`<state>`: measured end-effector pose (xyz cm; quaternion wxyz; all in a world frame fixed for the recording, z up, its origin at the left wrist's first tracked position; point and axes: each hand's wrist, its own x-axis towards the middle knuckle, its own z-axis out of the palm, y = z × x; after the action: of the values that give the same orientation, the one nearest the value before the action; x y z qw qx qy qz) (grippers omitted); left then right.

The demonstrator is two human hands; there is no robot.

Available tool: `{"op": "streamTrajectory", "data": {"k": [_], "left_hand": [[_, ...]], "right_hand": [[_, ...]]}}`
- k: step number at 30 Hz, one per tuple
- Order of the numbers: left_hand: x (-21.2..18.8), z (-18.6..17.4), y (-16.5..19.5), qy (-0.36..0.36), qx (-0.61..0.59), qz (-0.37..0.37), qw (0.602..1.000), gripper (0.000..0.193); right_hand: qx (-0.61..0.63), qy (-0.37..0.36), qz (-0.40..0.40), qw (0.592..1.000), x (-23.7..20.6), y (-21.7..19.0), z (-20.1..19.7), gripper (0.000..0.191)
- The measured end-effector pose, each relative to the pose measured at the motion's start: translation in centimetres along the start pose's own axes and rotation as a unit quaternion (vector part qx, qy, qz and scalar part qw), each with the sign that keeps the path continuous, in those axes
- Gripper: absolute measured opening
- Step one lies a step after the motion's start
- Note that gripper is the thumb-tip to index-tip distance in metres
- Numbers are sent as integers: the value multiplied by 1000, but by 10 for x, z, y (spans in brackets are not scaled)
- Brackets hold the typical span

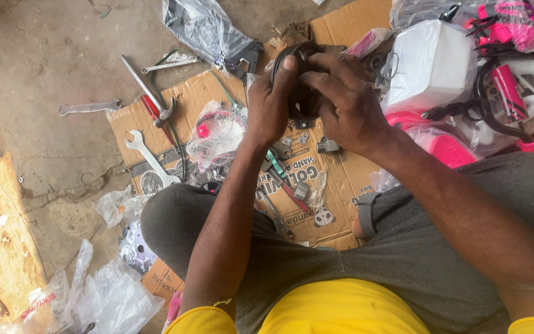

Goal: The person sits on the floor and assembles a bicycle part, specifically a black circular component with a pink star. They use a screwdriver to tighten screws and manipulate various small parts and tools.

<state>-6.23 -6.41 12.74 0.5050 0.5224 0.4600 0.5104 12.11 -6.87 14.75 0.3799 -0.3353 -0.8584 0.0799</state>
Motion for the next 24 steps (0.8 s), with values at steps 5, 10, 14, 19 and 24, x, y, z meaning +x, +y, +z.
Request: {"op": "streamTrajectory", "data": {"k": [5,10,14,19,24], "left_hand": [[-3,-6,1,19,7,-27,999,67],[-14,1,-3,100,30,11,994,62],[-23,7,-14,169,-3,-8,986,59],[-31,-6,-28,232,-46,11,972,59],[-47,-36,-17,242,-100,43,964,60]], "right_hand": [[12,7,-14,1000,1,-1,4,45],[5,33,-46,998,1,-4,17,39],[11,40,-67,997,2,-6,26,35],[94,-3,-55,994,13,-14,36,39],[173,20,-53,983,19,-25,51,27]]}}
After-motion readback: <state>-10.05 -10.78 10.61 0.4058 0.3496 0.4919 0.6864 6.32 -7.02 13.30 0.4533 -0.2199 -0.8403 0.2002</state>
